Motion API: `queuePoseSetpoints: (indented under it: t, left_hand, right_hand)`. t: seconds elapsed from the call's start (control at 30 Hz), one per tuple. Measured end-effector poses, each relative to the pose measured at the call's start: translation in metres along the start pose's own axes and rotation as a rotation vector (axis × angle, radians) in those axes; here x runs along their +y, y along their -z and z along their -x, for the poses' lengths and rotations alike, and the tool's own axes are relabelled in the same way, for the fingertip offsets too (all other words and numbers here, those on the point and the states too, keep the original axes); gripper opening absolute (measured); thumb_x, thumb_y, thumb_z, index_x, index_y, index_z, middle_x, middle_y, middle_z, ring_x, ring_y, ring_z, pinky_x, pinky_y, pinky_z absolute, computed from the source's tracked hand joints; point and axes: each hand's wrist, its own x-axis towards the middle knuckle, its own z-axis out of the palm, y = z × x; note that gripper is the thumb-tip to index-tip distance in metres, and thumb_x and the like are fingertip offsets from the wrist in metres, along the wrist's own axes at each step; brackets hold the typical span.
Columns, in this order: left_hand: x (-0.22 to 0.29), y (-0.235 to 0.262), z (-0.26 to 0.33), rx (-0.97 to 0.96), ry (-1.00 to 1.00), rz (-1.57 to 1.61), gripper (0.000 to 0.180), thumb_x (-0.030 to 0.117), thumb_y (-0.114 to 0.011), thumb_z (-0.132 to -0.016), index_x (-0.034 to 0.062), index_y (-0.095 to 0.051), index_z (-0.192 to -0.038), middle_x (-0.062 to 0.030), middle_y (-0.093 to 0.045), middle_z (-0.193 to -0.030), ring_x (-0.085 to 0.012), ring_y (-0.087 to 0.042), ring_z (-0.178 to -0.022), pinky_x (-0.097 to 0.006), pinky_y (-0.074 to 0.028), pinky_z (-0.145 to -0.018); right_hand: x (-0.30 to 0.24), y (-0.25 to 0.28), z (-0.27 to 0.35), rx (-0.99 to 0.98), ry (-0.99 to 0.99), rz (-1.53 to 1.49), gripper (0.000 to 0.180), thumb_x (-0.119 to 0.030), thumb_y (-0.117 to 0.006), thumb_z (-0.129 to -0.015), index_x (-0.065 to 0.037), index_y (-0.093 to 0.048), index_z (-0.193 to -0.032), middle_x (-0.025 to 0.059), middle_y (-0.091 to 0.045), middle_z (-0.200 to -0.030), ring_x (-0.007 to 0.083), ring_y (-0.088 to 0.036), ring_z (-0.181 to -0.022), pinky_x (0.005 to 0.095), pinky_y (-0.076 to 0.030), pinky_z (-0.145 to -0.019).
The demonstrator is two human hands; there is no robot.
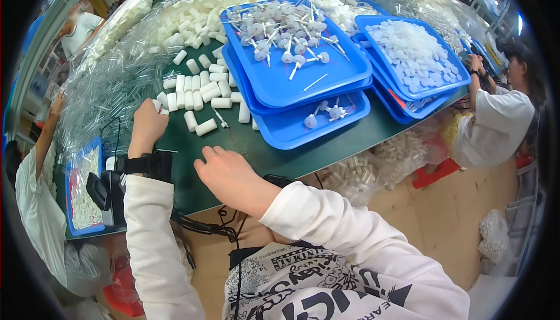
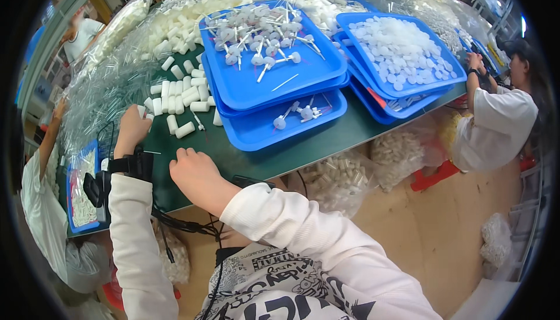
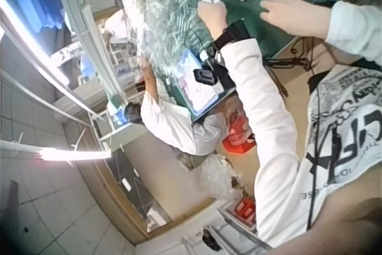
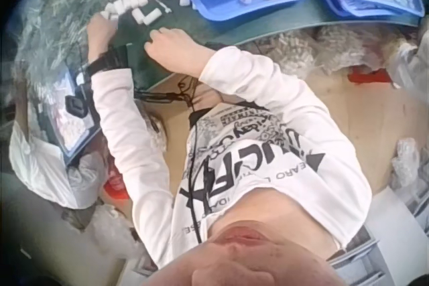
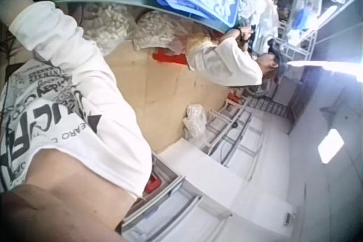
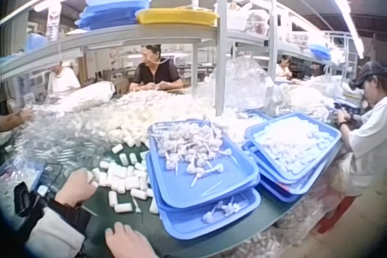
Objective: The person assembles small white cylindrical components by hand. They pick up a white cylinder and a clear plastic piece, insert the plastic piece into the cylinder, and then place the assembled unit into a blue tray. The process is repeated continuously with items from piles on the table.
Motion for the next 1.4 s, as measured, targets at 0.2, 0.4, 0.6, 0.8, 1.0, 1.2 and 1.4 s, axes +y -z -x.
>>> queuePoseSetpoints:
  t: [0.2,0.4,0.6,0.8,1.0,1.2,1.4]
  left_hand:
    - [0.008,0.012,0.004,-0.107,0.110,0.131,0.037,0.016,-0.074,-0.062,-0.0031,-0.053,-0.086,-0.0199,-0.062,-0.083,-0.0325,-0.063,-0.081,-0.038,-0.048,-0.070]
    - [-0.027,-0.014,-0.023,0.014,0.147,0.109,0.037,0.027,-0.063,-0.073,-0.0040,-0.055,-0.092,-0.0233,-0.062,-0.090,-0.0394,-0.060,-0.087,-0.043,-0.046,-0.075]
    - [-0.063,-0.018,-0.035,0.037,0.085,0.013,0.022,0.006,-0.053,-0.070,0.0003,-0.054,-0.091,-0.0236,-0.061,-0.092,-0.0405,-0.057,-0.091,-0.044,-0.045,-0.077]
    - [-0.045,-0.012,-0.014,0.026,-0.034,-0.010,0.028,-0.002,-0.049,-0.068,0.0025,-0.053,-0.095,-0.0228,-0.061,-0.092,-0.0411,-0.056,-0.092,-0.044,-0.044,-0.076]
    - [-0.026,-0.013,-0.023,0.002,-0.126,0.006,0.030,-0.006,-0.053,-0.065,0.0040,-0.052,-0.093,-0.0202,-0.061,-0.092,-0.0404,-0.056,-0.092,-0.044,-0.044,-0.075]
    - [-0.030,-0.014,-0.016,0.138,-0.315,0.031,0.033,-0.006,-0.062,-0.060,0.0038,-0.051,-0.090,-0.0183,-0.061,-0.083,-0.0407,-0.057,-0.086,-0.042,-0.045,-0.071]
    - [-0.025,-0.011,-0.015,-0.033,-0.167,0.089,0.032,-0.003,-0.067,-0.059,0.0025,-0.051,-0.086,-0.0159,-0.060,-0.077,-0.0364,-0.059,-0.079,-0.041,-0.045,-0.067]
  right_hand:
    - [0.006,-0.002,-0.001,0.113,0.010,0.106,0.011,-0.002,-0.059,-0.064,-0.003,-0.055,-0.074,0.0096,-0.050,-0.076,0.0243,-0.055,-0.078,0.0327,-0.047,-0.062]
    - [0.026,-0.023,-0.029,0.226,-0.028,0.285,0.007,-0.008,-0.057,-0.069,-0.004,-0.058,-0.075,0.0095,-0.055,-0.077,0.0231,-0.059,-0.075,0.0324,-0.048,-0.062]
    - [0.008,0.026,-0.010,0.302,-0.051,-0.081,0.010,-0.010,-0.062,-0.074,-0.004,-0.057,-0.080,0.0085,-0.056,-0.076,0.0226,-0.060,-0.070,0.0335,-0.048,-0.058]
    - [0.040,0.136,0.018,0.494,-0.248,-0.421,0.011,-0.014,-0.063,-0.077,-0.003,-0.064,-0.077,0.0069,-0.062,-0.065,0.0149,-0.057,-0.055,0.0259,-0.044,-0.051]
    - [0.169,0.193,0.029,0.416,-0.464,-0.004,0.020,-0.017,-0.066,-0.073,-0.008,-0.066,-0.090,0.0082,-0.064,-0.076,0.0198,-0.060,-0.066,0.0303,-0.048,-0.061]
    - [0.192,0.170,0.015,0.098,-0.349,-0.007,0.030,-0.021,-0.070,-0.069,-0.012,-0.066,-0.097,0.0103,-0.064,-0.085,0.0256,-0.060,-0.075,0.0339,-0.047,-0.070]
    - [0.192,0.172,0.017,0.248,-0.319,0.258,0.021,-0.016,-0.066,-0.070,-0.012,-0.065,-0.090,0.0098,-0.062,-0.089,0.0278,-0.059,-0.082,0.0355,-0.047,-0.073]
